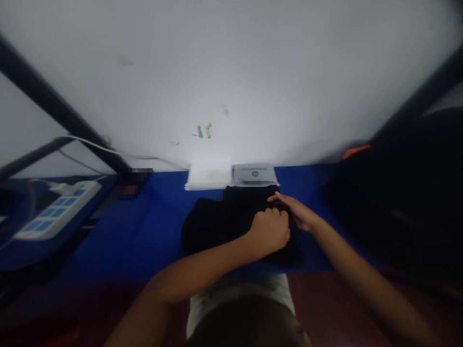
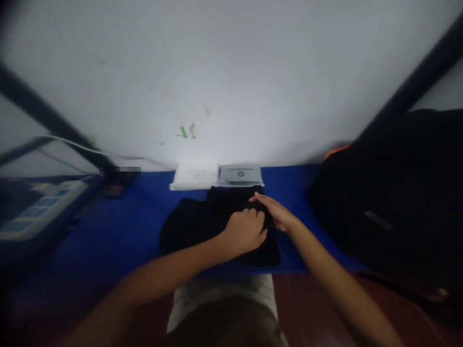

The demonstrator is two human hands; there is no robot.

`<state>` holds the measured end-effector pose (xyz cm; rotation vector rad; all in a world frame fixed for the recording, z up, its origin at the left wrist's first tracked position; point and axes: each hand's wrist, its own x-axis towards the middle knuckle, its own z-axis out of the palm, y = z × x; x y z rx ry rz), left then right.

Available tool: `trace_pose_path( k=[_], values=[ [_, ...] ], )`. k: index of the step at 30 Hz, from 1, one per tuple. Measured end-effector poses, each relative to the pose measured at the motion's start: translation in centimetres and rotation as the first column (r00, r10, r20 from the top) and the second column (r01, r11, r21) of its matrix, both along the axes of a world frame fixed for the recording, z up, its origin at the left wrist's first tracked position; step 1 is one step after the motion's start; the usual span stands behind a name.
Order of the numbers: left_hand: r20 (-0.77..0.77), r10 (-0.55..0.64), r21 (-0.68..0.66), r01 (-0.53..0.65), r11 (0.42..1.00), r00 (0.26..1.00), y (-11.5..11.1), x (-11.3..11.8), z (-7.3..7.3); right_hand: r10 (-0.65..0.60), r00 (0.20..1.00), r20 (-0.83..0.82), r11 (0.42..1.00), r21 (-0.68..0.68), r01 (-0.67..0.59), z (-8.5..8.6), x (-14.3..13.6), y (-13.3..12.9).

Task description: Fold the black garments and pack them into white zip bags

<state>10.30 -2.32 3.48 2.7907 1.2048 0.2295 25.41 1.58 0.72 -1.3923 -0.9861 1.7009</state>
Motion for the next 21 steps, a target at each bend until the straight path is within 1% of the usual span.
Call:
trace_pose_path(
  k=[2,3,4,6,7,8,9,10,11,12,13,14,16,18,19,21],
  values=[
    [0.001,-0.015,-0.015,0.015,1.000,1.000,-0.1,-0.1,0.2,-0.004,1.000,0.027,1.000,0.008,0.004,-0.2,0.1,0.1],
    [0.031,-0.021,-0.035,0.022,0.999,0.999,0.0,-0.5,0.5,-0.004,1.000,0.023,1.000,0.003,0.004,-0.4,0.3,0.1],
    [0.085,-0.014,-0.063,0.020,0.998,0.996,0.2,-1.2,0.9,0.006,1.000,0.000,1.000,-0.006,-0.006,-0.5,0.4,0.1],
    [0.257,0.057,-0.143,-0.020,0.990,0.965,0.7,-3.2,1.6,0.049,0.996,-0.077,0.998,-0.029,-0.051,-0.8,0.7,0.1],
    [0.362,0.117,-0.201,-0.045,0.978,0.925,0.9,-4.5,1.9,0.076,0.990,-0.118,0.996,-0.032,-0.080,-0.8,0.9,-0.1],
    [0.469,0.192,-0.263,-0.071,0.962,0.862,1.1,-6.0,2.1,0.104,0.984,-0.147,0.994,-0.024,-0.109,-0.7,0.9,-0.3],
    [0.563,0.260,-0.341,-0.066,0.938,0.784,1.2,-7.6,2.3,0.133,0.980,-0.149,0.991,-0.004,-0.135,-0.6,0.9,-0.5],
    [0.636,0.347,-0.437,-0.049,0.898,0.690,1.3,-9.2,2.3,0.162,0.980,-0.116,0.987,0.024,-0.160,-0.3,0.9,-0.8],
    [0.683,0.430,-0.527,-0.009,0.850,0.590,1.3,-10.7,2.2,0.189,0.981,-0.048,0.981,0.058,-0.186,0.0,0.7,-1.2],
    [0.704,0.498,-0.590,0.026,0.807,0.506,1.3,-12.2,2.0,0.216,0.975,0.040,0.972,0.088,-0.219,0.2,0.5,-1.5],
    [0.718,0.547,-0.626,0.058,0.777,0.431,1.3,-13.5,1.8,0.244,0.961,0.129,0.960,0.109,-0.258,0.4,0.3,-1.7],
    [0.716,0.585,-0.659,0.092,0.746,0.381,1.3,-14.6,1.5,0.269,0.941,0.204,0.946,0.126,-0.298,0.5,0.1,-1.9],
    [0.709,0.623,-0.690,0.145,0.709,0.330,1.2,-16.3,0.9,0.298,0.906,0.302,0.917,0.173,-0.360,0.4,-0.2,-1.9],
    [0.707,0.634,-0.699,0.178,0.693,0.312,1.3,-17.7,0.4,0.283,0.888,0.362,0.891,0.244,-0.383,0.0,-0.2,-1.6],
    [0.708,0.640,-0.700,0.182,0.690,0.298,1.3,-18.3,0.1,0.256,0.885,0.390,0.883,0.277,-0.378,-0.2,0.0,-1.4],
    [0.696,0.668,-0.715,0.168,0.679,0.264,1.2,-19.7,-0.4,0.189,0.886,0.423,0.886,0.315,-0.339,-0.3,0.5,-1.2]
  ],
)
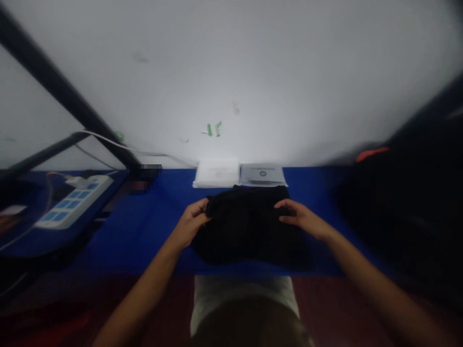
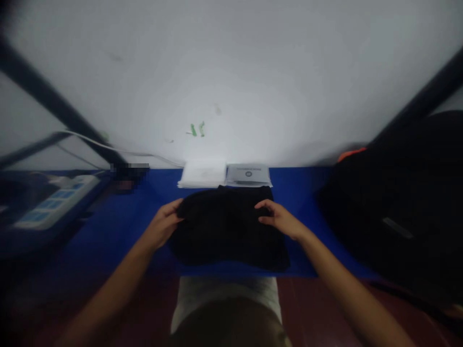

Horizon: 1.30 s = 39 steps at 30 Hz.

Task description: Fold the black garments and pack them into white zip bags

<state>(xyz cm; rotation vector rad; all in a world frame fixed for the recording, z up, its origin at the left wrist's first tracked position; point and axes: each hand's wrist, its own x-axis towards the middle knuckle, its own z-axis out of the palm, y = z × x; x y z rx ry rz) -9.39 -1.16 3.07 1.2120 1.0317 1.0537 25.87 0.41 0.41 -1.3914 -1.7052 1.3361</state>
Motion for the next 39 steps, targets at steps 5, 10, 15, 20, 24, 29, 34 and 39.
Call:
trace_pose_path(
  k=[5,10,15,20,24,29,34,39],
  values=[
    [-0.151,-0.023,-0.191,-0.007,0.982,0.988,-0.8,-4.2,-1.3,-0.117,0.993,0.029,0.993,0.032,0.116,0.5,1.8,-0.2],
    [-0.608,-0.196,-0.238,0.059,0.969,0.769,-1.1,-7.6,-1.3,-0.026,0.985,0.168,0.996,0.090,0.011,0.0,3.0,-0.4],
    [-0.764,0.262,0.323,-0.003,0.947,0.589,0.0,-5.5,0.7,-0.069,0.947,0.313,0.958,0.286,-0.024,0.1,2.4,-0.7],
    [-0.735,0.103,0.418,0.328,0.847,0.670,3.5,1.7,0.4,0.040,0.890,0.453,0.878,0.409,-0.247,0.7,0.6,-1.4],
    [-0.740,-0.092,0.242,0.392,0.888,0.667,7.0,5.5,-1.1,0.067,0.863,0.500,0.843,0.434,-0.317,1.0,0.5,-1.2],
    [-0.831,-0.084,0.200,0.435,0.878,0.550,9.4,5.7,-1.8,-0.076,0.848,0.525,0.876,0.442,-0.195,1.6,0.9,1.3],
    [-0.903,0.043,0.207,0.344,0.916,0.428,9.9,5.3,-2.2,-0.203,0.745,0.635,0.848,0.494,-0.190,0.4,0.2,6.0],
    [-0.908,0.272,0.380,0.354,0.855,0.318,7.8,5.1,-2.2,-0.338,0.611,0.716,0.777,0.579,-0.248,-1.4,-0.4,7.2]
  ],
)
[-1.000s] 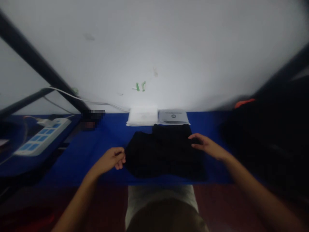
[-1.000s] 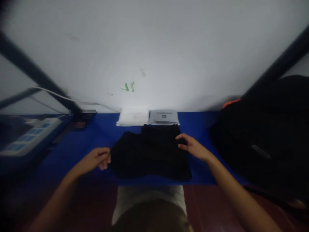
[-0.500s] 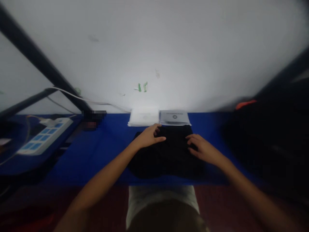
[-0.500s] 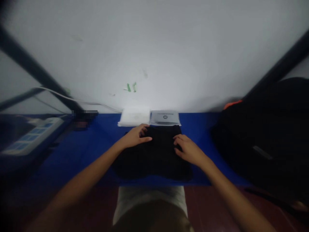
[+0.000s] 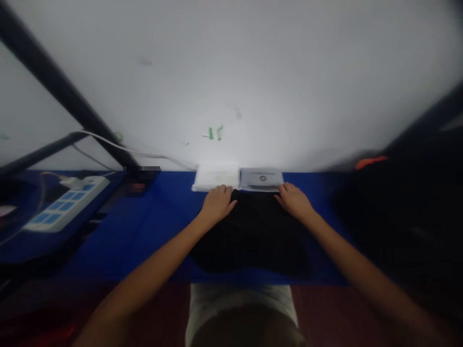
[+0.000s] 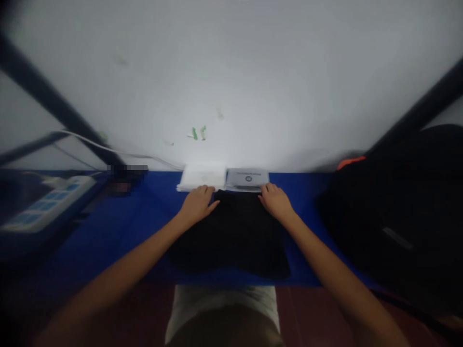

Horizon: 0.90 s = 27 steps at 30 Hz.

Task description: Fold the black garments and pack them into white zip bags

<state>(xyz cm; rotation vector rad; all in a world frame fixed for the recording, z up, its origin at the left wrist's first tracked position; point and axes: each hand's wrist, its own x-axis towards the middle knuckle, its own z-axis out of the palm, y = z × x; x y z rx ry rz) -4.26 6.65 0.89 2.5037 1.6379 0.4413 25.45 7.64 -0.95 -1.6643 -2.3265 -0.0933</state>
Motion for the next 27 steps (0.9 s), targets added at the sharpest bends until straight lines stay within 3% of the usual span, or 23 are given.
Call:
trace_pose_path(
  k=[3,6,9,14,16,19,21,24,26,27],
  values=[
    [-0.024,-0.161,0.097,0.163,0.982,0.987,-1.7,-1.6,0.4,0.068,0.997,-0.037,0.997,0.051,-0.066,0.5,0.1,-1.7],
    [0.032,-0.311,-0.036,0.312,0.949,0.950,-2.5,-3.7,0.6,0.231,0.963,-0.136,0.968,-0.072,-0.242,1.5,0.4,-3.7],
    [0.065,-0.336,-0.134,0.341,0.930,0.940,-2.6,-4.8,0.7,0.313,0.932,-0.185,0.901,-0.253,-0.353,1.8,0.7,-4.7],
    [0.147,-0.360,-0.124,0.378,0.917,0.921,-3.0,-5.0,2.1,0.306,0.875,-0.375,0.867,-0.269,-0.419,2.1,1.6,-4.7],
    [0.214,-0.350,-0.118,0.380,0.917,0.912,-3.8,-5.2,3.4,0.245,0.822,-0.514,0.868,-0.263,-0.422,3.0,2.2,-5.0],
    [0.274,-0.322,-0.228,0.387,0.894,0.906,-5.7,-5.9,5.7,0.115,0.750,-0.652,0.832,-0.349,-0.431,5.1,3.0,-6.4],
    [0.325,-0.326,-0.349,0.432,0.831,0.888,-7.1,-6.3,6.6,0.096,0.714,-0.693,0.752,-0.420,-0.508,6.2,3.3,-7.6],
    [0.380,-0.285,-0.537,0.461,0.706,0.880,-8.3,-6.9,6.5,0.163,0.671,-0.723,0.547,-0.500,-0.671,6.8,3.3,-9.3],
    [0.312,-0.207,-0.633,0.365,0.682,0.927,-8.3,-7.3,5.3,0.190,0.685,-0.704,0.438,-0.563,-0.701,6.4,2.9,-10.0],
    [0.245,-0.162,-0.650,0.286,0.704,0.956,-8.1,-7.6,4.5,0.194,0.706,-0.681,0.417,-0.594,-0.688,6.1,2.6,-10.3]
  ],
)
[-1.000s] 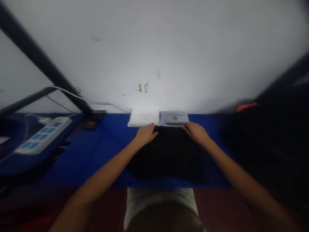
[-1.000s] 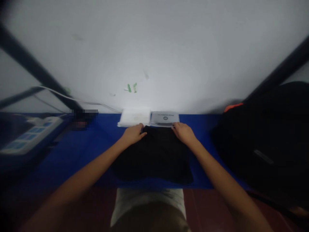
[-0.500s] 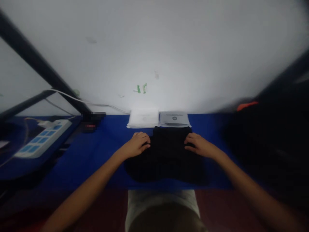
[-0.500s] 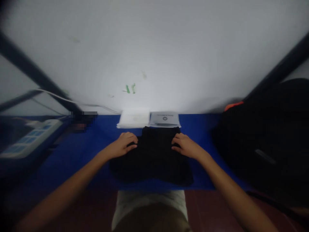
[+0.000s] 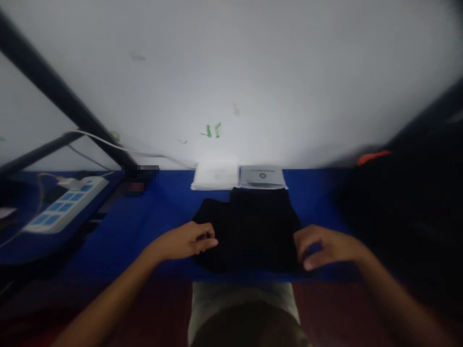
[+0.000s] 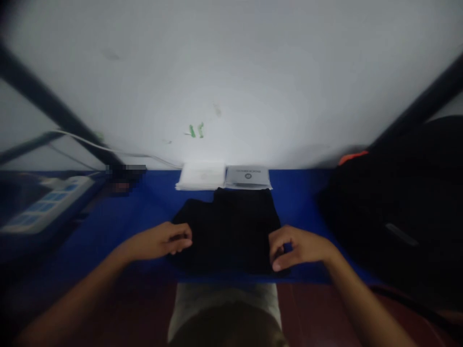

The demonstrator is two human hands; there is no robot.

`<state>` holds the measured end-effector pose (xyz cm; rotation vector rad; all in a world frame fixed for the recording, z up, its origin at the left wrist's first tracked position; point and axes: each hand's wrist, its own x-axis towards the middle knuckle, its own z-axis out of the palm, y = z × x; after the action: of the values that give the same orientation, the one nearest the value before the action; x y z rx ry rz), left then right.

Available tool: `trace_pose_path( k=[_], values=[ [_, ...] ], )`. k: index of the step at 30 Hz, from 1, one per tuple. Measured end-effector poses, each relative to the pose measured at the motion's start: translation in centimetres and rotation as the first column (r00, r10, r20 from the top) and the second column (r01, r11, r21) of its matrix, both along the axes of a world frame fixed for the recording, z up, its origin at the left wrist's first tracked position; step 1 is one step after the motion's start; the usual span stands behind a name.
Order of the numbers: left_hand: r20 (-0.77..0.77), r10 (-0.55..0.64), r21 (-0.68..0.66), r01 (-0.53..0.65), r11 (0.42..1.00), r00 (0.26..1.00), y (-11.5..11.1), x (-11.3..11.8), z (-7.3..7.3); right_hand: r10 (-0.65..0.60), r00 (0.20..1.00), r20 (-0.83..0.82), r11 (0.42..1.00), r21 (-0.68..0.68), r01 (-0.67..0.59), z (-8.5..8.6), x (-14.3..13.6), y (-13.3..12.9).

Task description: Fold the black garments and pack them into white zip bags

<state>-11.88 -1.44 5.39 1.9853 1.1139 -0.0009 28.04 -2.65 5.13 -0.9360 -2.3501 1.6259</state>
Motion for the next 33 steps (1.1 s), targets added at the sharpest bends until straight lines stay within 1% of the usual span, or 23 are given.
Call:
trace_pose_path(
  k=[1,3,5,7,8,9,10,11,12,13,14,15,16,17,18,19,22,26,29,31,33],
  values=[
    [-0.069,0.057,0.036,-0.054,0.998,0.996,0.3,-0.3,-0.8,0.002,0.999,0.041,1.000,0.003,-0.002,-0.3,-0.3,-0.2],
    [-0.183,0.173,0.169,-0.143,0.975,0.968,1.2,-0.8,-2.1,-0.023,0.992,0.126,0.999,0.050,0.016,-1.0,-0.9,-0.6],
    [-0.265,0.267,0.318,-0.177,0.932,0.927,1.9,-1.0,-2.8,-0.061,0.978,0.197,0.994,0.104,0.041,-1.5,-1.2,-0.7],
    [-0.321,0.330,0.438,-0.170,0.883,0.888,2.4,-0.6,-2.6,-0.115,0.968,0.221,0.990,0.106,0.094,-2.0,-1.3,-0.2],
    [-0.320,0.345,0.490,-0.157,0.857,0.882,2.5,-0.1,-2.4,-0.168,0.964,0.204,0.984,0.099,0.150,-2.3,-1.2,0.5],
    [-0.292,0.337,0.537,-0.139,0.832,0.895,2.4,0.7,-2.1,-0.247,0.953,0.174,0.967,0.108,0.231,-2.6,-1.1,1.4],
    [-0.237,0.293,0.574,-0.109,0.811,0.926,2.3,1.6,-1.8,-0.350,0.926,0.139,0.934,0.133,0.333,-3.1,-0.9,2.5],
    [-0.167,0.211,0.603,-0.070,0.794,0.963,2.1,2.7,-1.7,-0.479,0.873,0.095,0.869,0.194,0.456,-3.6,-0.7,4.0],
    [-0.096,0.094,0.625,-0.014,0.781,0.991,1.9,3.9,-1.7,-0.614,0.787,0.058,0.761,0.308,0.571,-4.1,-0.5,5.6],
    [-0.043,-0.044,0.631,0.061,0.773,0.998,1.6,5.1,-1.9,-0.740,0.671,0.043,0.621,0.425,0.658,-4.7,-0.3,7.3],
    [-0.014,-0.156,0.628,0.130,0.767,0.988,1.4,6.3,-2.3,-0.835,0.547,0.050,0.500,0.484,0.718,-5.3,-0.2,9.0],
    [-0.014,-0.224,0.620,0.185,0.763,0.974,1.3,7.3,-2.8,-0.896,0.440,0.065,0.416,0.473,0.777,-5.8,0.0,10.6],
    [-0.027,-0.252,0.613,0.216,0.760,0.967,1.3,8.2,-3.5,-0.929,0.363,0.072,0.358,0.426,0.831,-6.2,0.0,12.0],
    [-0.049,-0.251,0.606,0.229,0.762,0.967,1.4,8.9,-4.3,-0.939,0.335,0.074,0.336,0.406,0.850,-6.5,0.1,13.2],
    [-0.072,-0.239,0.602,0.233,0.764,0.968,1.6,9.4,-5.0,-0.944,0.321,0.073,0.325,0.370,0.871,-6.8,0.1,14.2],
    [-0.092,-0.222,0.601,0.232,0.765,0.971,1.8,9.7,-5.8,-0.944,0.323,0.065,0.326,0.336,0.884,-7.0,0.1,14.9],
    [-0.123,-0.199,0.610,0.232,0.758,0.972,2.3,9.9,-7.2,-0.939,0.343,0.027,0.341,0.199,0.919,-7.2,0.1,15.8],
    [-0.131,-0.207,0.631,0.243,0.737,0.970,2.5,9.8,-7.8,-0.941,0.329,-0.079,0.334,-0.052,0.941,-6.9,0.0,15.6],
    [-0.142,-0.208,0.641,0.250,0.725,0.968,2.5,10.0,-7.9,-0.930,0.304,-0.206,0.344,-0.201,0.917,-5.9,-0.3,15.2],
    [-0.147,-0.207,0.641,0.253,0.725,0.967,2.7,10.2,-7.9,-0.902,0.253,-0.351,0.376,-0.346,0.860,-4.7,-0.5,15.0],
    [-0.144,-0.209,0.637,0.252,0.728,0.967,3.0,10.4,-8.0,-0.847,0.136,-0.514,0.427,-0.506,0.750,-3.4,-0.3,14.8]
  ],
)
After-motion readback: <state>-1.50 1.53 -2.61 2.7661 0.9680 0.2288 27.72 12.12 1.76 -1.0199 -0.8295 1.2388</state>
